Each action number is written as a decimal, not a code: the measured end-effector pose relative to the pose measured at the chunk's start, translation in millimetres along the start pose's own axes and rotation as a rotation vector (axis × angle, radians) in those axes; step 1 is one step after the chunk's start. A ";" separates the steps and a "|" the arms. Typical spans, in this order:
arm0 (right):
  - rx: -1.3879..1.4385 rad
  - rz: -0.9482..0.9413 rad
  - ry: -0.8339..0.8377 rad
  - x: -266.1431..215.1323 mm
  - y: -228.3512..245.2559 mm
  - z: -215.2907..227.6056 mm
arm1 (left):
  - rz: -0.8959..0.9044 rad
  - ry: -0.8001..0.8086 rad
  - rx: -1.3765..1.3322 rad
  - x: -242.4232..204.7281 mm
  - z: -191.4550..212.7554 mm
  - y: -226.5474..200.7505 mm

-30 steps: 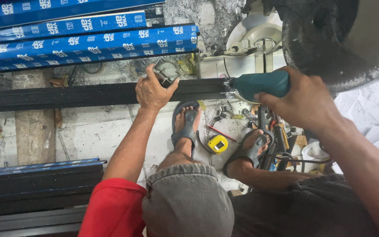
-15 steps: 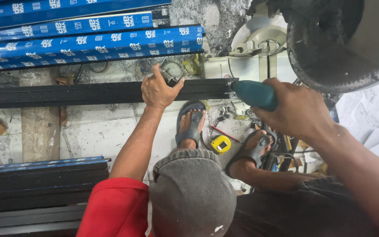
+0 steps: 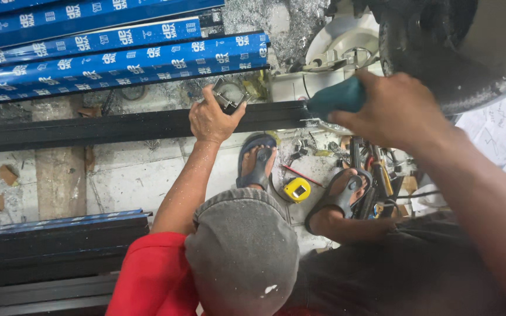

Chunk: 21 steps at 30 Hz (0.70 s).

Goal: The person uses a miter saw to cut a black metal profile into smaller pieces. After cutting, they use a handheld power tool to smooth the edges of the cut metal pieces.

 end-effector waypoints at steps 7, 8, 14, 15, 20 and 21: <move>0.100 -0.043 -0.146 -8.9 -47.0 -23.5 | 0.033 0.026 -0.009 0.0 3.5 -4.4; 0.044 -0.025 -0.157 -8.5 -52.9 -28.5 | 0.036 0.023 -0.003 -0.7 3.3 -4.9; 0.041 -0.007 -0.099 -14.1 -51.8 -33.6 | 0.048 0.005 0.039 -0.7 3.8 -5.8; 0.043 -0.006 -0.098 -13.9 -51.5 -34.8 | 0.047 0.007 0.041 -0.9 4.0 -6.4; 0.011 -0.023 -0.032 -16.5 -41.9 -31.4 | 0.039 0.000 0.036 -1.7 2.8 -4.0; 0.012 -0.023 -0.032 -16.1 -42.1 -32.4 | 0.038 0.000 0.037 -1.5 2.7 -4.1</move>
Point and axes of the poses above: each hand's wrist, its own x-axis towards the middle knuckle, its own z-axis out of the back of the hand, y = z × x, the point moved 1 cm from there along x, towards the middle knuckle, and after that the axes turned 10 degrees about -x, right-handed, at the moved point
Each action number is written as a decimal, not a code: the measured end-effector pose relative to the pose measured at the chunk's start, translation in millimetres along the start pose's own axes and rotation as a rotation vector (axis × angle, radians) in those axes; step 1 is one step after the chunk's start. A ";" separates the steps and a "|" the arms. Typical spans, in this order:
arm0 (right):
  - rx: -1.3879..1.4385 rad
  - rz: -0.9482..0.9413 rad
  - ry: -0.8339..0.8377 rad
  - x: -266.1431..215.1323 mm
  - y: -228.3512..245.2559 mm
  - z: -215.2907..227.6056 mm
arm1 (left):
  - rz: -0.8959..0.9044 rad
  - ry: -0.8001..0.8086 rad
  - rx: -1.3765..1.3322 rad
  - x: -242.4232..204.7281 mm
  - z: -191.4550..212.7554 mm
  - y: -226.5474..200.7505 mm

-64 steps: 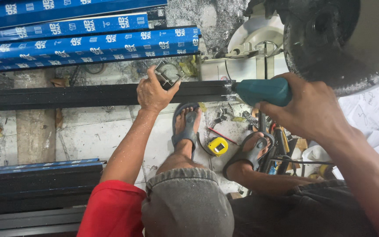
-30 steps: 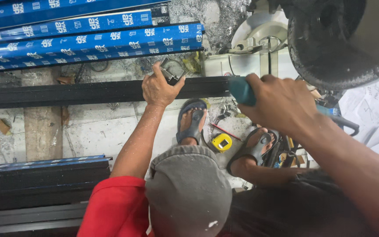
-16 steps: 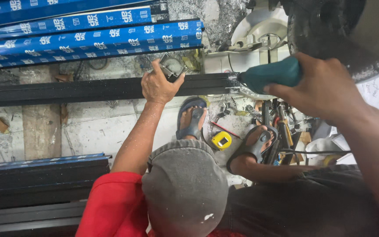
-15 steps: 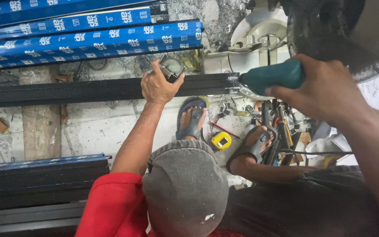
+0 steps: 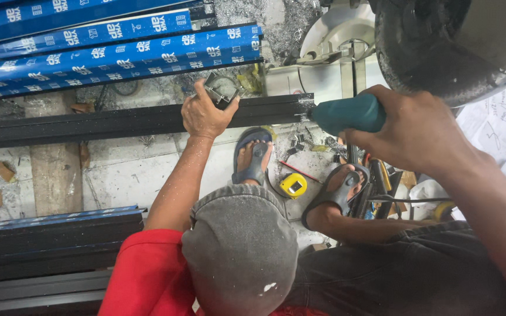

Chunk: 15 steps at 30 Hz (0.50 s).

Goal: The person uses a miter saw to cut a black metal profile into smaller pieces. After cutting, they use a handheld power tool to smooth the edges of the cut metal pieces.

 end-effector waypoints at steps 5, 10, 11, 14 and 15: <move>-0.020 0.064 -0.047 2.1 1.3 -5.5 | -0.019 -0.034 -0.013 0.9 3.6 -3.3; 0.009 0.048 -0.018 2.8 8.0 -7.3 | -0.014 -0.010 -0.020 0.5 2.2 -0.9; 0.013 0.062 -0.041 3.4 8.0 -9.7 | -0.019 -0.017 -0.014 0.8 2.2 -0.9; 0.101 -0.046 0.076 4.5 13.6 2.0 | 0.017 0.000 -0.015 1.8 2.4 -3.1; 0.101 -0.047 0.074 1.3 15.7 6.1 | 0.015 -0.002 -0.016 2.4 3.0 -3.7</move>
Point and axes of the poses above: each hand's wrist, its own x-axis towards the middle knuckle, its own z-axis out of the back of the hand, y = z × x, the point moved 1 cm from there along x, towards the middle knuckle, and after that the axes turned 10 degrees about -x, right-handed, at the moved point
